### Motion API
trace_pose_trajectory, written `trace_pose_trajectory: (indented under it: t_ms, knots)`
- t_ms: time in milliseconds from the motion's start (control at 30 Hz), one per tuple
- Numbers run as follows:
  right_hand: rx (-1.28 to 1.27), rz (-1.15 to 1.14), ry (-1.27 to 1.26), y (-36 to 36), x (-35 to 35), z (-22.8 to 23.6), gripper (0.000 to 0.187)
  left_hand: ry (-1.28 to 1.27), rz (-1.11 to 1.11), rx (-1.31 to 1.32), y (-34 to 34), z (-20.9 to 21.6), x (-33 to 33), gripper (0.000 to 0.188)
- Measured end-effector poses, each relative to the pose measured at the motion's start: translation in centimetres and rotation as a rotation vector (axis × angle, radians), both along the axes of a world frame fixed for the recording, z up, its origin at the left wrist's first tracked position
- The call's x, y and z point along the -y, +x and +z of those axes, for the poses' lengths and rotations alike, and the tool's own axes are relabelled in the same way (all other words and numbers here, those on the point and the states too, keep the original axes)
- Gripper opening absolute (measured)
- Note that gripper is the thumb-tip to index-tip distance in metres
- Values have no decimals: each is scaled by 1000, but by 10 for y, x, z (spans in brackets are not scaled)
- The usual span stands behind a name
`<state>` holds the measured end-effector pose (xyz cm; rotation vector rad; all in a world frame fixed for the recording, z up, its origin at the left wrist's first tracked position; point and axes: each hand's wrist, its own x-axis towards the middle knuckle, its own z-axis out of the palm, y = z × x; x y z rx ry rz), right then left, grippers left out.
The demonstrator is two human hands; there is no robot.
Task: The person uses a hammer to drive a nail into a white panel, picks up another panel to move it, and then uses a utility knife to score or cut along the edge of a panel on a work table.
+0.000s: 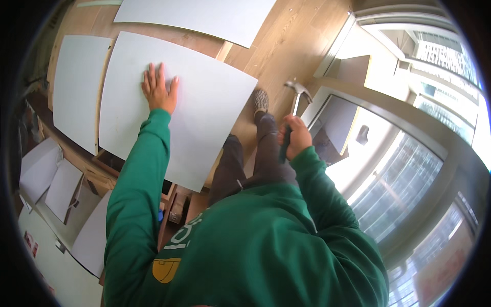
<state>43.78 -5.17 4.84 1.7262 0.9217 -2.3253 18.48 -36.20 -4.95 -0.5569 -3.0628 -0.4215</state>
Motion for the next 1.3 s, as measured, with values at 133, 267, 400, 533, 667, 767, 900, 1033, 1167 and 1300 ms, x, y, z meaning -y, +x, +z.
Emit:
trace_pose_trajectory:
  t_ms: [133,267,400,533,667,767,900,1033,1167,1300]
  knots:
    - [-29,-39,-84,5,42,0,15,-102,-117,-37,26,13,26,70]
    - [-31,-92,-83,0,65,-3,21,-106,-133,-54,22,14,27,70]
    - [-70,-169,-65,-10,82,-8,21,-125,-134,-58,27,10,28,69]
    - [-76,-130,-56,-15,86,-5,20,-116,-158,-79,26,10,26,69]
    - [-101,-148,-36,-15,90,-13,20,-146,-164,-78,26,6,27,69]
    - [-108,-209,-12,-18,96,-11,21,-152,-168,-79,26,4,28,69]
    - [-140,-196,54,-22,102,-15,20,-148,-173,-91,27,3,30,70]
    - [-155,-221,80,-20,105,-18,20,-137,-180,-95,27,0,33,70]
    - [-148,-214,146,-22,113,-16,20,-129,-189,-111,27,-2,34,71]
    - [-150,-251,203,-21,126,-24,21,-131,-195,-102,27,-1,33,72]
